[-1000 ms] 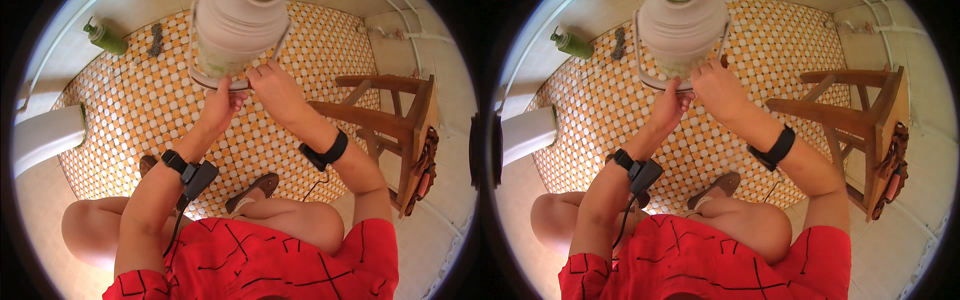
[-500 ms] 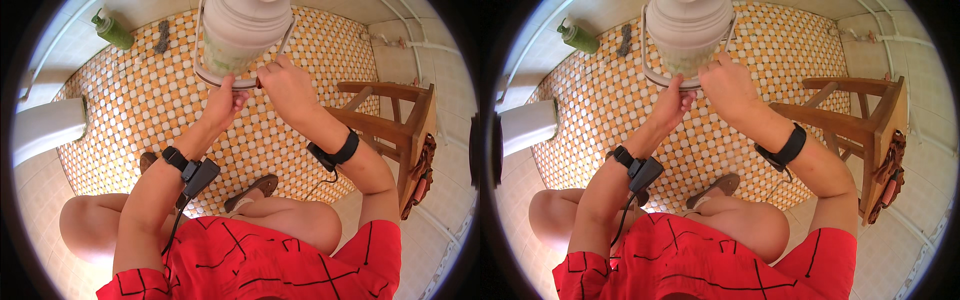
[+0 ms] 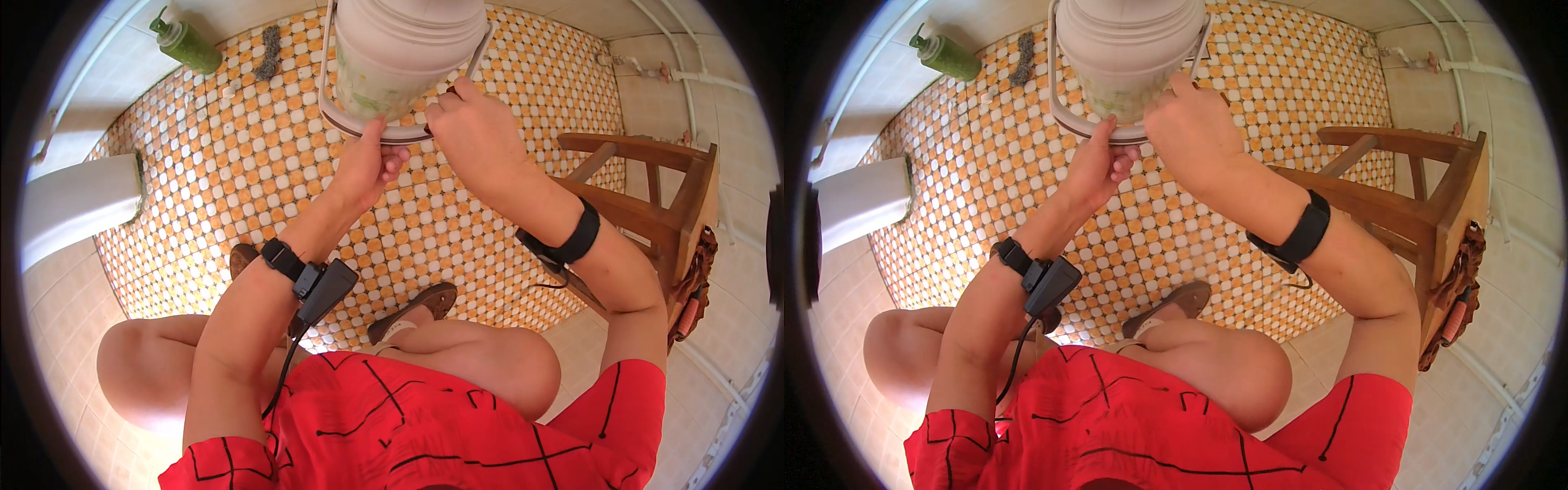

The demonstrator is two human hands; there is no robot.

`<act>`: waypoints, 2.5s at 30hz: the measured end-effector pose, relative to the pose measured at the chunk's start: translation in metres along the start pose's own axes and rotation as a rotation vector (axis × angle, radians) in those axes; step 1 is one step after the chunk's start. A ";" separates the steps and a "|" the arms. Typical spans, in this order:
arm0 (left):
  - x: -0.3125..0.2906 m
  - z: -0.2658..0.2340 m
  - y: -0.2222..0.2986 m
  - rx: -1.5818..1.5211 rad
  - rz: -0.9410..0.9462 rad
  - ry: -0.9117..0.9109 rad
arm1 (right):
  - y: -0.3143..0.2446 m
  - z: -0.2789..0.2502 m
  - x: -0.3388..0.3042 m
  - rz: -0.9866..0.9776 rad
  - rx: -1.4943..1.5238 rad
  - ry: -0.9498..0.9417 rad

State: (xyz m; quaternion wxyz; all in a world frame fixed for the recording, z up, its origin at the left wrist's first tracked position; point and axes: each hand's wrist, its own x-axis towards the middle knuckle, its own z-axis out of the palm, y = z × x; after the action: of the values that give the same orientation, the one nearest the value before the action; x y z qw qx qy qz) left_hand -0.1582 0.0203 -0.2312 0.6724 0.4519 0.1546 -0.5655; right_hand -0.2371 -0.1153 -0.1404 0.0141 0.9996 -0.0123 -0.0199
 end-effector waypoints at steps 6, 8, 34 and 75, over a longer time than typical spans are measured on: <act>0.001 -0.001 0.000 -0.079 -0.015 -0.037 | -0.029 0.021 0.012 0.253 0.354 -0.049; 0.002 0.000 -0.001 -0.108 -0.011 -0.062 | -0.034 0.036 0.017 0.285 0.423 -0.019; -0.011 0.005 0.002 0.030 -0.001 0.024 | 0.031 -0.028 -0.013 0.141 0.233 0.547; -0.008 0.011 -0.006 -0.086 -0.020 0.014 | -0.033 0.041 -0.013 0.206 0.456 0.181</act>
State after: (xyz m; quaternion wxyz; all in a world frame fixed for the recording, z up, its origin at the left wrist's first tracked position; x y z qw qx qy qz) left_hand -0.1698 0.0168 -0.2219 0.6845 0.4248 0.1882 -0.5618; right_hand -0.2508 -0.0827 -0.1815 -0.2085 0.9682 -0.1166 0.0745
